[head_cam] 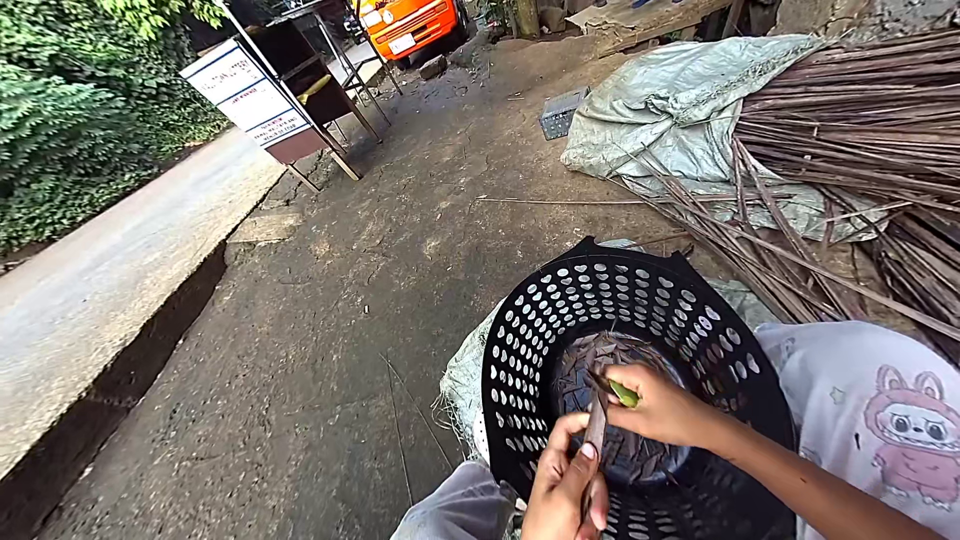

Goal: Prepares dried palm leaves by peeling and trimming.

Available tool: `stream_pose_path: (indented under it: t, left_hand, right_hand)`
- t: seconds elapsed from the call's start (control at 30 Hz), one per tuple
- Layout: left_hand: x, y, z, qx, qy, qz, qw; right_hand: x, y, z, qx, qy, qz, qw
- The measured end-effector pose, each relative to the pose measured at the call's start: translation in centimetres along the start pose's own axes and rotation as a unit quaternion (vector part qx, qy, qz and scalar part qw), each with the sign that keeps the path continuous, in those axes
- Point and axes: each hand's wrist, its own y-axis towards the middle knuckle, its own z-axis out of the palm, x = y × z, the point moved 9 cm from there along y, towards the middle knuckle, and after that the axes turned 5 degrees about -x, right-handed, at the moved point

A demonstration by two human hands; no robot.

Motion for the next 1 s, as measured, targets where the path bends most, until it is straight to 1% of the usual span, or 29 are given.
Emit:
stream_pose_path:
  t: [0.07, 0.1, 0.17, 0.23, 0.3, 0.4, 0.5, 0.57, 0.67, 0.73, 0.77, 0.8, 0.83, 0.87, 0.93, 0.97, 1.0]
  left_hand:
    - [0.0, 0.0, 0.0, 0.01, 0.01, 0.007, 1.0]
    - [-0.1, 0.0, -0.1, -0.003, 0.033, 0.018, 0.999]
    - [-0.7, 0.1, -0.5, -0.057, 0.125, 0.06, 0.989]
    - [-1.5, 0.2, -0.8, -0.116, 0.22, 0.11, 0.962]
    - [-2.2, 0.4, -1.0, -0.148, 0.268, 0.154, 0.939]
    - [-3.2, 0.4, -0.5, -0.163, 0.316, 0.238, 0.904]
    - [-3.4, 0.3, 0.0, -0.169, 0.358, 0.263, 0.88]
    - [-3.4, 0.3, 0.0, -0.169, 0.368, 0.265, 0.875]
    - [-3.2, 0.3, -0.3, -0.167, 0.353, 0.243, 0.888]
    - [-2.9, 0.3, -0.8, -0.174, 0.324, 0.208, 0.906]
    - [-2.7, 0.3, -1.1, -0.176, 0.299, 0.191, 0.918]
    - [-2.5, 0.4, -1.3, -0.173, 0.263, 0.173, 0.933]
    - [-2.3, 0.5, -1.5, -0.164, 0.219, 0.155, 0.949]
    - [-2.0, 0.6, -1.5, -0.149, 0.171, 0.134, 0.965]
    - [-1.6, 0.8, -1.2, -0.122, 0.083, 0.091, 0.985]
    - [-1.4, 0.8, -1.0, -0.111, 0.049, 0.07, 0.99]
    - [-1.2, 0.8, -0.9, -0.099, 0.021, 0.055, 0.993]
  right_hand:
    - [-0.8, 0.1, -0.2, -0.041, 0.067, 0.032, 0.996]
    - [-1.0, 0.0, -0.2, -0.049, 0.095, 0.047, 0.993]
    - [-0.8, -0.2, 0.0, -0.046, 0.147, 0.07, 0.986]
    - [-0.7, -0.3, 0.2, -0.041, 0.185, 0.077, 0.979]
    - [-0.6, -0.4, 0.1, -0.058, 0.175, 0.07, 0.98]
    - [-0.8, -0.2, -0.6, -0.107, 0.126, 0.085, 0.982]
    - [-1.0, 0.1, -1.1, -0.145, 0.095, 0.08, 0.982]
    - [-1.1, 0.2, -1.7, -0.164, 0.065, 0.08, 0.981]
    - [-1.5, 0.1, -3.6, -0.24, 0.02, 0.096, 0.966]
    - [-2.4, 0.0, -5.5, -0.302, 0.018, 0.136, 0.944]
    - [-2.7, -0.1, -6.3, -0.322, 0.022, 0.15, 0.934]
    - [-2.9, -0.1, -6.8, -0.324, 0.025, 0.157, 0.932]
    - [-2.8, -0.1, -6.8, -0.309, 0.026, 0.157, 0.937]
    - [-2.5, 0.0, -6.4, -0.277, 0.023, 0.154, 0.948]
    - [-2.1, 0.0, -4.8, -0.192, -0.005, 0.137, 0.972]
    - [-1.7, 0.0, -3.9, -0.157, -0.038, 0.105, 0.981]
    - [-0.9, 0.0, -3.1, -0.132, -0.082, 0.048, 0.987]
